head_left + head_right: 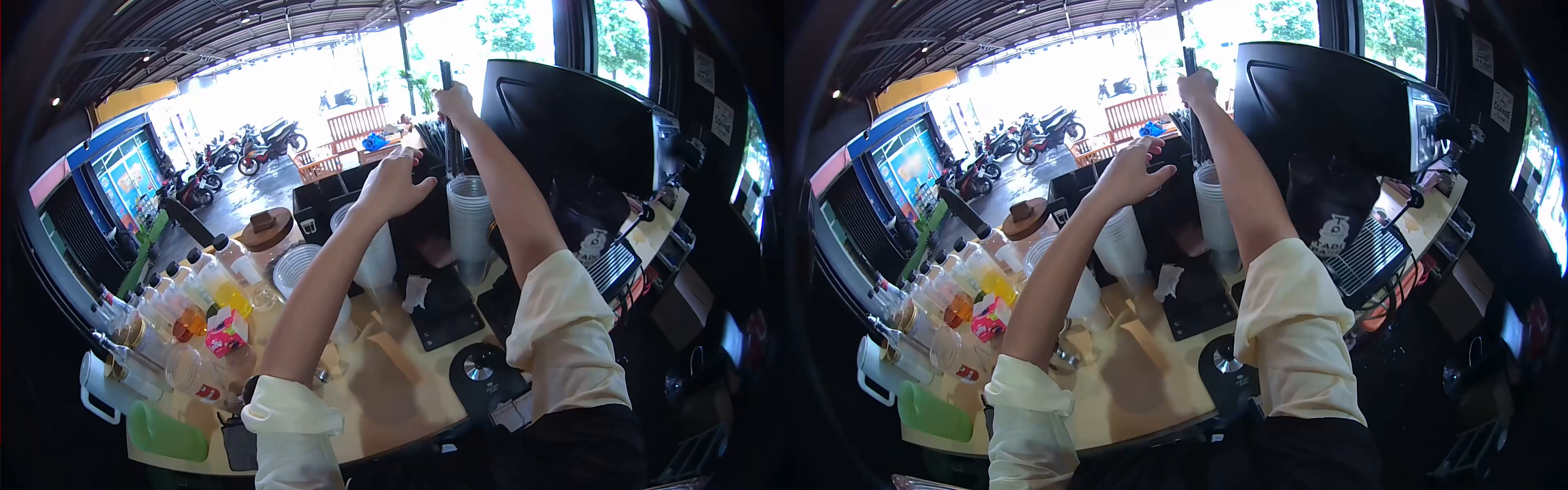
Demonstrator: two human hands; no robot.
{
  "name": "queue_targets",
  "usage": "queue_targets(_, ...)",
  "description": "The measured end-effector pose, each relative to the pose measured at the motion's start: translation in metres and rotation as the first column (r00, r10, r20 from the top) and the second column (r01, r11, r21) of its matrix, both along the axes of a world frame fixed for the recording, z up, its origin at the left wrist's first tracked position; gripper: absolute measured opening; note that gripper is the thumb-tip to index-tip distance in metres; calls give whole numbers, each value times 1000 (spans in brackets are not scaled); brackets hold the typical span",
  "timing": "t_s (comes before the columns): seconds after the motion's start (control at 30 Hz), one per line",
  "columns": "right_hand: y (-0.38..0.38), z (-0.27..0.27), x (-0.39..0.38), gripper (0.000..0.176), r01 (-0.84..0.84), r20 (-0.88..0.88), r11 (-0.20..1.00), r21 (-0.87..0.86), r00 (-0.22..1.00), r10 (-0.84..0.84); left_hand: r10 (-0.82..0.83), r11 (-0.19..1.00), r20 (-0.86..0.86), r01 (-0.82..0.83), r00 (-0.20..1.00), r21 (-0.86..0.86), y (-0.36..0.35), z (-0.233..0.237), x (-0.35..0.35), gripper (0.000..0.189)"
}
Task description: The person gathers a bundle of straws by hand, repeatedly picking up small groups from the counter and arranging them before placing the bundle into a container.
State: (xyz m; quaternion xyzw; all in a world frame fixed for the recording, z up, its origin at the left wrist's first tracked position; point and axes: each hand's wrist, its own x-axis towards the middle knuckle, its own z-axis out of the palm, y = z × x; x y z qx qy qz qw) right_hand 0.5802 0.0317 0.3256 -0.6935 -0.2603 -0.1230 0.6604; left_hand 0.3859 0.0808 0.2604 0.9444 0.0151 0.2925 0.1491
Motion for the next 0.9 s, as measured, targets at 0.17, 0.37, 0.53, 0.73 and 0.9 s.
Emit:
queue_targets(0.17, 50, -21, 99, 18, 298, 211, 954, 44, 930, -300, 57, 980, -2, -56, 998, 191, 9, -4, 38, 56)
queue_targets(0.37, 31, -16, 75, 31, 211, 252, 978, -11, 947, -201, 7, 982, -39, 0, 999, 190, 24, -7, 69, 55)
queue_targets(0.53, 30, -27, 73, 24, 156, 322, 986, 55, 932, -165, -146, 957, -29, 148, 989, 251, 28, -26, 98, 52)
queue_targets(0.73, 29, -39, 73, 29, 80, 186, 980, -182, 982, -45, 14, 970, -38, -5, 999, 242, 25, -23, 103, 51)
queue_targets(0.9, 27, -56, 68, 43, 92, 46, 861, -501, 996, -79, 71, 994, 115, -80, 991, 72, 32, -8, 104, 49)
